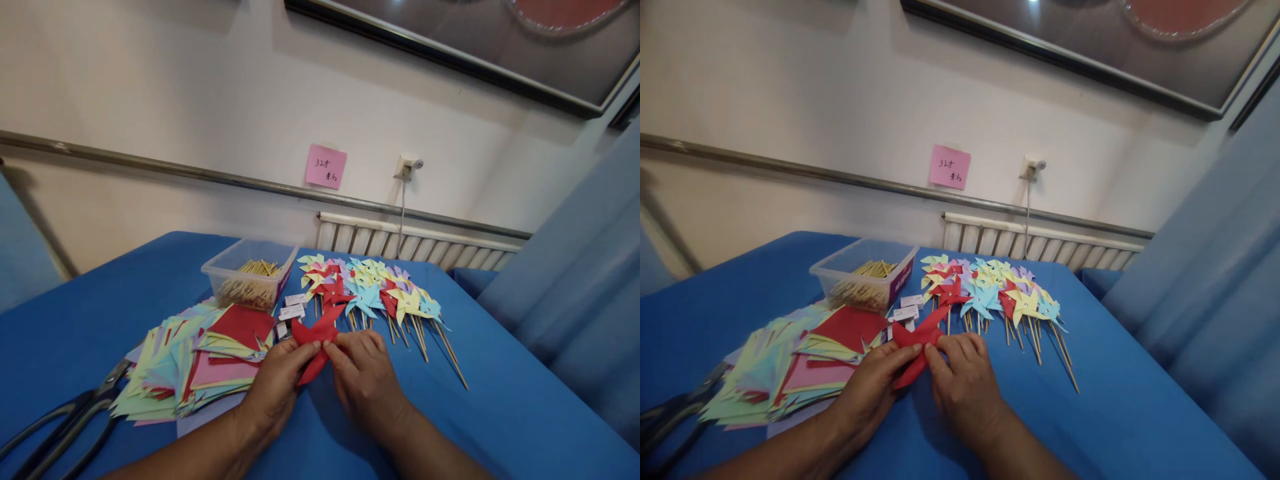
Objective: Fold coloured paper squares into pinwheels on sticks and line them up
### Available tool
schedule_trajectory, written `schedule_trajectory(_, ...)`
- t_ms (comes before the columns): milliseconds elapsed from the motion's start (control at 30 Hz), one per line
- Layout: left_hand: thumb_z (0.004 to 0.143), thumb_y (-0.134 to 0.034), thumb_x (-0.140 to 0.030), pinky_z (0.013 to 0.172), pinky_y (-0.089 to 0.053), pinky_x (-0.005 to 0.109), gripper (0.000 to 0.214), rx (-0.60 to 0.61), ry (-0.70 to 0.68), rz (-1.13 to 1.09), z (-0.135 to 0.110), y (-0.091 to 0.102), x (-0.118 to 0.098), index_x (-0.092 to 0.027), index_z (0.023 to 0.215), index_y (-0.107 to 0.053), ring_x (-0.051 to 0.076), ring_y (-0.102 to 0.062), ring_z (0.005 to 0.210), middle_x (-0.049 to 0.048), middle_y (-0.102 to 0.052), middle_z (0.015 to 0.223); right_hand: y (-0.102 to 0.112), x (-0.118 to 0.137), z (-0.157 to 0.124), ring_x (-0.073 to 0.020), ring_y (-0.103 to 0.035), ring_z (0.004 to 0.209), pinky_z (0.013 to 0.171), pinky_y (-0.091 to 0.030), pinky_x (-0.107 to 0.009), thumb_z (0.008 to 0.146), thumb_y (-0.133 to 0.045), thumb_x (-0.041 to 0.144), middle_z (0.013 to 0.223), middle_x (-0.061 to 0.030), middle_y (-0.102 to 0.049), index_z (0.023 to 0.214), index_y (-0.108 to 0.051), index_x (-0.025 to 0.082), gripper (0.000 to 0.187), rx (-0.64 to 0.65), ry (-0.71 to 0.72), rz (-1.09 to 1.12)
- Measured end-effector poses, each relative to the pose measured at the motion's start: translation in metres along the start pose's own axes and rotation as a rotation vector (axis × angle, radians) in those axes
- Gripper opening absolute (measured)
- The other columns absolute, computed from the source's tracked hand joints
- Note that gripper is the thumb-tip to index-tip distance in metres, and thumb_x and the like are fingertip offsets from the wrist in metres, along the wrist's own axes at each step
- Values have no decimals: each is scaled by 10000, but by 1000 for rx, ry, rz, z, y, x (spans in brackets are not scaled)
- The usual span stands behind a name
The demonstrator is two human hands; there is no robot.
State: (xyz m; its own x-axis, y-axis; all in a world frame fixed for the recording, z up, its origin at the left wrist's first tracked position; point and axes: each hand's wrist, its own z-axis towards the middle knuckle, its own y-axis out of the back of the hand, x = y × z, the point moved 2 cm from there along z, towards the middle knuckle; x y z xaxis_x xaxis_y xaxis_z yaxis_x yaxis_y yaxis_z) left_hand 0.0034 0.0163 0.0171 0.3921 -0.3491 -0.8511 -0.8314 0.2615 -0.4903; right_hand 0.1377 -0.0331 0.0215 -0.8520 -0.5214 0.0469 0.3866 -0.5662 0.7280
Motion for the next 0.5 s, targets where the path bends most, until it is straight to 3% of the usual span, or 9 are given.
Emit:
schedule_trajectory(233, 683, -732, -287, 636, -449, 229, 154, -13, -1, 7, 7, 8, 11, -135, 681, -710, 121, -589, 596, 19, -685, 606, 0, 2, 0, -230, -546, 943, 822, -399, -407, 818, -512, 119, 1041, -108, -615, 1190, -545, 173, 377, 57, -35, 64)
schedule_trajectory(500, 645, -747, -349, 597, -432, 236, 280, -15, 0, 95, 15, 15, 28, -114, 794, -718, 130, -580, 588, 34, -682, 641, 1, -3, -7, -234, -592, 875, 754, -441, -409, 816, -543, 97, 994, -99, -639, 1105, -583, 202, 311, -131, -21, 103)
